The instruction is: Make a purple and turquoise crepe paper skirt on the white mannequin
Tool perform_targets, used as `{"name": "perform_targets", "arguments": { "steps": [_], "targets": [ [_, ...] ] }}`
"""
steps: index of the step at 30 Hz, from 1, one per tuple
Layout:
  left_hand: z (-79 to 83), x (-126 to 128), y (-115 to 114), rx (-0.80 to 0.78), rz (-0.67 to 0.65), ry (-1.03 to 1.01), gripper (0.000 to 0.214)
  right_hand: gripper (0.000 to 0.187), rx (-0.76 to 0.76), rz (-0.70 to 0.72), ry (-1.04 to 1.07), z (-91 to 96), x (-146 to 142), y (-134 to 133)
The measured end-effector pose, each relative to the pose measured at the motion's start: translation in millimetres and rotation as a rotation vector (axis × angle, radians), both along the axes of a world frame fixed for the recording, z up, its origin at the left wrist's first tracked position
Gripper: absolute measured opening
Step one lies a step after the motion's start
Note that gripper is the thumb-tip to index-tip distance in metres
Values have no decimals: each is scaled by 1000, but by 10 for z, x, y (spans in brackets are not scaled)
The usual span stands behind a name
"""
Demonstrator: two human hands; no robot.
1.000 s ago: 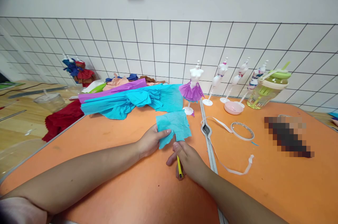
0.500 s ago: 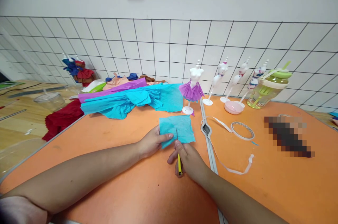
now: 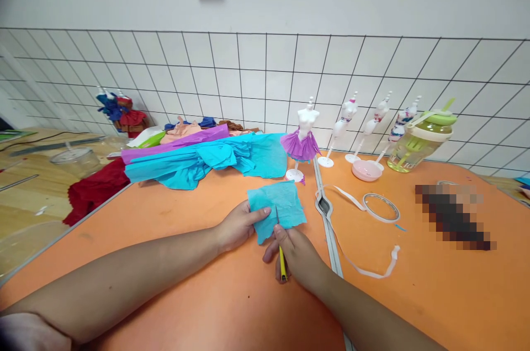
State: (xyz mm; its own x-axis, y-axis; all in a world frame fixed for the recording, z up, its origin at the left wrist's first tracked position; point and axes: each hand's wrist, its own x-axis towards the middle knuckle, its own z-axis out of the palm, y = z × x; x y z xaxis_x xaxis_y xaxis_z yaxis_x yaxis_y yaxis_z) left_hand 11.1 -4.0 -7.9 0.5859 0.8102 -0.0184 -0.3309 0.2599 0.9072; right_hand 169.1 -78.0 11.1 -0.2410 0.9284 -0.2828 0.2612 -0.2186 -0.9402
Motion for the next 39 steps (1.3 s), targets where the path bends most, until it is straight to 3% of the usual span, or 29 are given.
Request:
{"name": "perform_targets", "arguments": {
  "steps": [14, 30, 39],
  "targets": [
    [31, -17, -41, 70, -32, 24, 41, 67, 17, -15, 8, -17, 16, -16],
    [24, -11, -46, 15, -4, 50, 47, 70, 62, 14, -44, -71, 26, -15],
    [79, -19, -81, 110, -2, 114, 46, 65, 129, 47, -17, -121, 23, -4]
  ]
}}
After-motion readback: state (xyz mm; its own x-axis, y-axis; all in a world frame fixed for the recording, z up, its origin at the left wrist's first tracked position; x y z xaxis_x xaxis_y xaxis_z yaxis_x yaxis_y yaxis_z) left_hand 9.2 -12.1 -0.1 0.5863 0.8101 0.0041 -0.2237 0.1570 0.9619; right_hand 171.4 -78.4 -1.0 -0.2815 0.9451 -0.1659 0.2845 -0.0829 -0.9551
